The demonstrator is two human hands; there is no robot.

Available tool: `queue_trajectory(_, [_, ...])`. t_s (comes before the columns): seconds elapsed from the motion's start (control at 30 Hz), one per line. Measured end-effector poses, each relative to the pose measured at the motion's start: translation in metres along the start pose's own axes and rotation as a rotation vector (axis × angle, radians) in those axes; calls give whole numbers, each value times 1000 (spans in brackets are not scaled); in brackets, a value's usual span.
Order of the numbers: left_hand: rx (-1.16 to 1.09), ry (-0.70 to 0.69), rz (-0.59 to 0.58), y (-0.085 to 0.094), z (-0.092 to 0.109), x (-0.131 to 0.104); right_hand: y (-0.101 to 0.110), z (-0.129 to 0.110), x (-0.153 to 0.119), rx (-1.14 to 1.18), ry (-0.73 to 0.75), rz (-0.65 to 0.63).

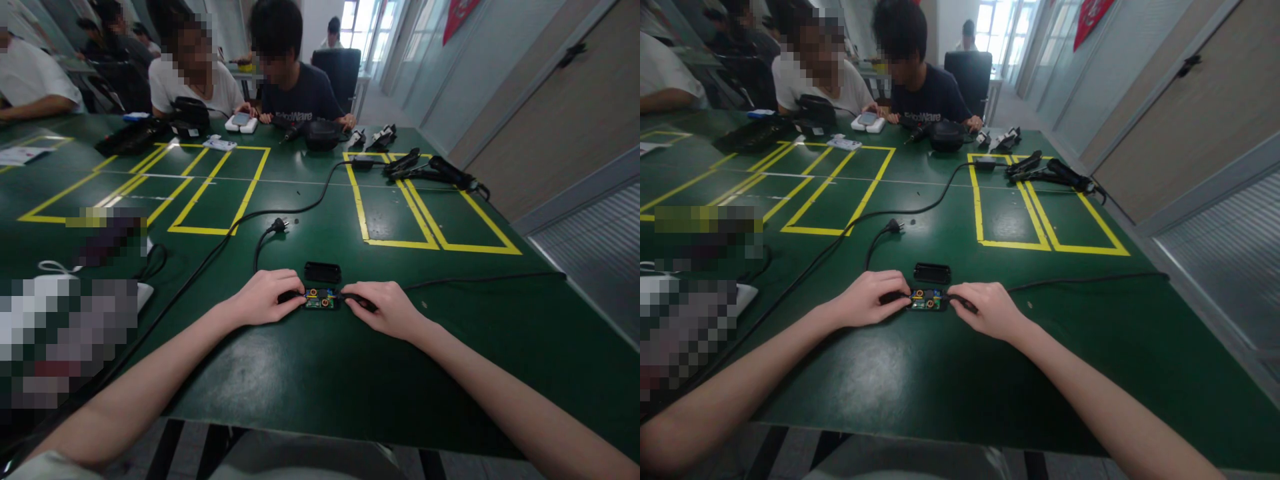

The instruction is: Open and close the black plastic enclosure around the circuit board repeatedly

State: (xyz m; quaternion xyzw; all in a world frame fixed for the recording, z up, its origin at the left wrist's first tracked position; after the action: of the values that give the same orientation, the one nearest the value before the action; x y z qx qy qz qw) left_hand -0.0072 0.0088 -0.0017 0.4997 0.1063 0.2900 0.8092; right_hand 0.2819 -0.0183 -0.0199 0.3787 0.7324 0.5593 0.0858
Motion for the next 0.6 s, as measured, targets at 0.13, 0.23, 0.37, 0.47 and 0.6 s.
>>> queue_trajectory(0.13, [-24,-35,-4,3,-1,0,1,-3,3,-52,65,48])
queue_trajectory(0.23, [-46,-34,-8,2,0,0,0,-4,5,-39,126,63])
queue_trajectory(0.37, [-81,13,16,-1,1,2,1,-1,5,-20,127,28])
queue_trajectory(0.47, [-106,64,45,-4,2,3,2,1,6,-42,131,-7])
queue_trajectory(0.6, [-67,74,65,-4,2,4,1,2,9,-42,102,-60])
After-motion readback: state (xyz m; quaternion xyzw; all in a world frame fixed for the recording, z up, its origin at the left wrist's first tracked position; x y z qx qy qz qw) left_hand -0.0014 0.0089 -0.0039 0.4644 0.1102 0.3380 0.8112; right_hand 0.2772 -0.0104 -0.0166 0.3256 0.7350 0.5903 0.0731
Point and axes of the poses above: each hand's wrist, its own x-axis towards the middle knuckle, its own y-axis out of the back of the hand, z = x × y, the point moved 1 cm from there along x, towards the middle knuckle, and after that the axes turned 7 degrees about -z, right-handed, at the moved point
